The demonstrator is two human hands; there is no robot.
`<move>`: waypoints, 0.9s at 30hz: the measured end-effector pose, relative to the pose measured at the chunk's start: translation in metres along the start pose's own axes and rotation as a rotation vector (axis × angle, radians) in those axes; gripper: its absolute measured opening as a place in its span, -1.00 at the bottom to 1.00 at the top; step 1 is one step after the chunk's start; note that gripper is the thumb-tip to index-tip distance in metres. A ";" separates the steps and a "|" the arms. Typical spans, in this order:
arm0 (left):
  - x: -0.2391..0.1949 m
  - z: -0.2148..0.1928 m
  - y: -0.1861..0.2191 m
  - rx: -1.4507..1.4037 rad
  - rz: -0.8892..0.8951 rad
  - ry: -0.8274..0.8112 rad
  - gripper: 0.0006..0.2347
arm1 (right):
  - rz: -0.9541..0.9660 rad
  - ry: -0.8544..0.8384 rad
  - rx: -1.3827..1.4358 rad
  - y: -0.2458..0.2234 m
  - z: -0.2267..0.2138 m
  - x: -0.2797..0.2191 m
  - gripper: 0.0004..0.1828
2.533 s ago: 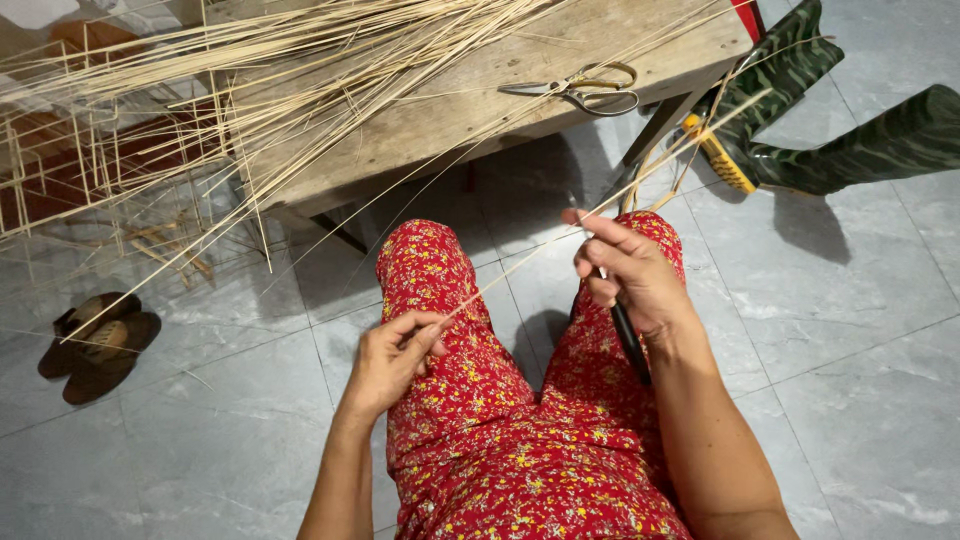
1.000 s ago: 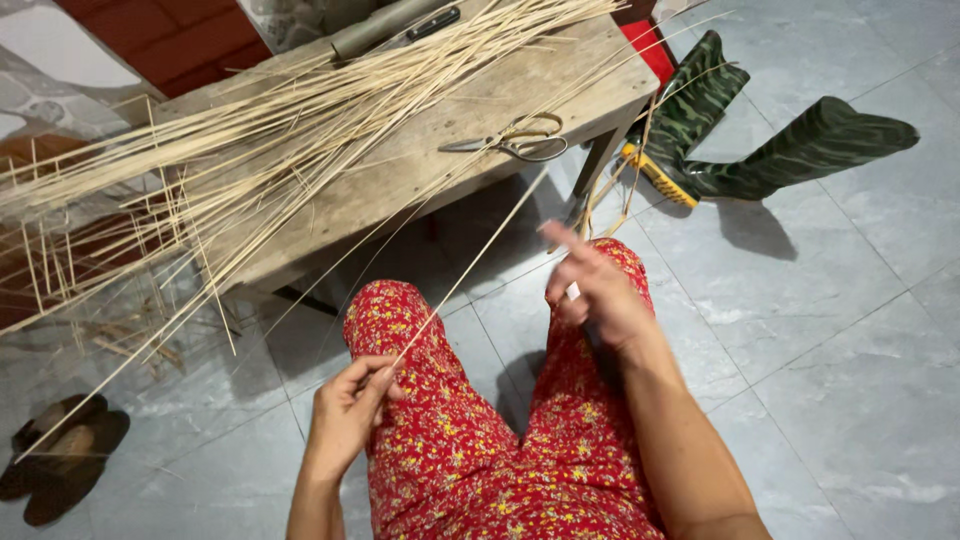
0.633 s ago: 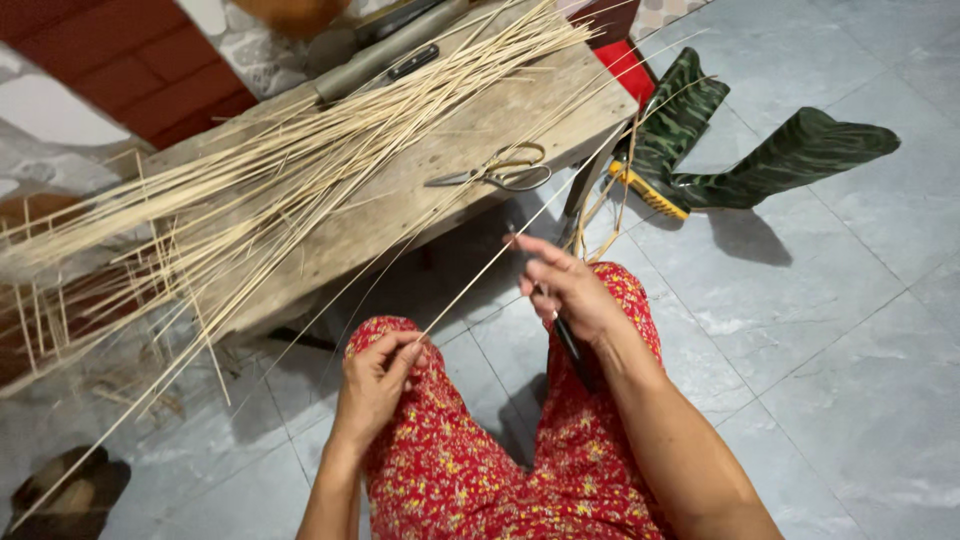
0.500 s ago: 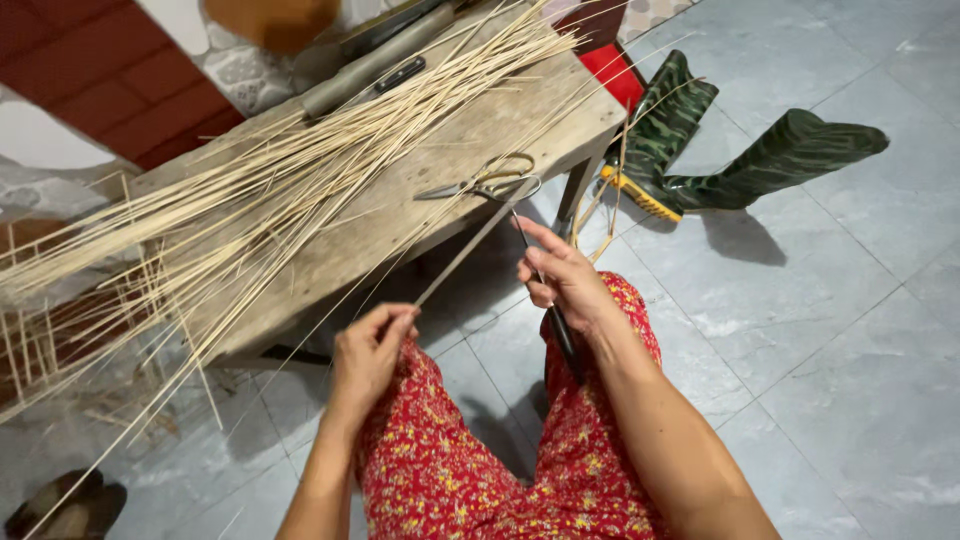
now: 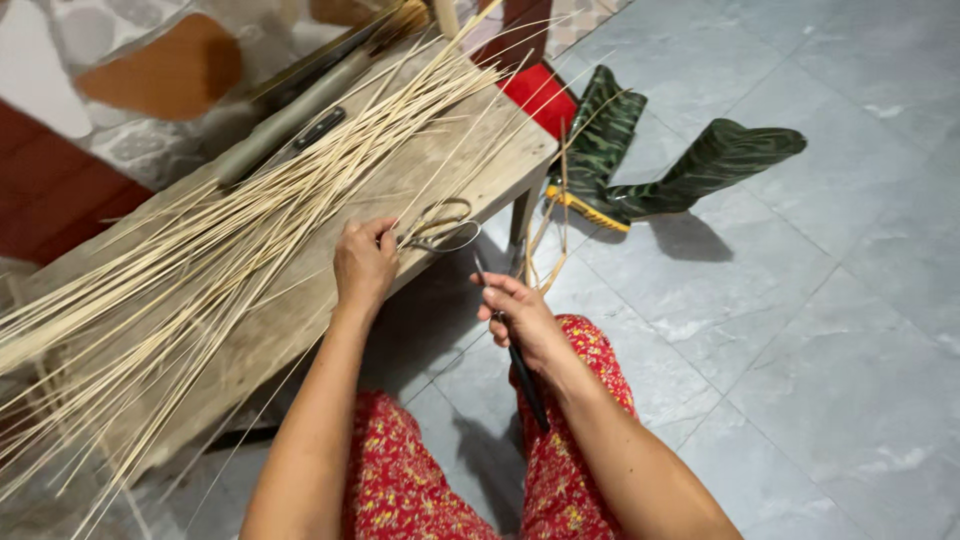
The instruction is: The person sits on the floor and uses a knife to sharpen the ends of thin wooden sticks. They hold each stick with one hand and scrape the blade along the wood to create a point, then place the finished stick on a wooden table.
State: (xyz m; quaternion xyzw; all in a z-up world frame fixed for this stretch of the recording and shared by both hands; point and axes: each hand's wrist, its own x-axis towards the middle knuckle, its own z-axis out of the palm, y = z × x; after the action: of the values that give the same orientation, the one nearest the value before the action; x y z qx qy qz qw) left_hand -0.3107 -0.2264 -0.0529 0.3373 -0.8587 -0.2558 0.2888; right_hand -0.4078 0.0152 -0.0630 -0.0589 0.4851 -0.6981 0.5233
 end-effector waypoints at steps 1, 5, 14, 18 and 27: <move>0.007 0.009 0.002 0.024 0.015 -0.008 -0.82 | 0.001 0.008 0.006 -0.001 -0.001 -0.002 -0.64; 0.030 0.041 0.006 0.039 -0.048 -0.051 -0.83 | 0.012 0.014 0.021 -0.004 -0.002 -0.003 -0.64; 0.049 0.082 -0.003 0.102 -0.007 -0.035 -0.83 | 0.034 0.023 -0.002 -0.010 -0.004 -0.001 -0.62; 0.038 0.072 -0.013 0.080 0.069 -0.028 -0.81 | 0.031 0.027 -0.018 -0.011 -0.005 0.000 -0.60; -0.019 0.019 -0.033 0.169 0.170 0.008 -0.71 | 0.026 0.012 -0.014 -0.008 -0.004 0.000 -0.60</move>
State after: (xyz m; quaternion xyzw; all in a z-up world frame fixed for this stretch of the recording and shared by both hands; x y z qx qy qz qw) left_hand -0.2979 -0.2295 -0.0935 0.2873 -0.9016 -0.1556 0.2836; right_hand -0.4154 0.0174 -0.0592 -0.0523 0.4938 -0.6882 0.5290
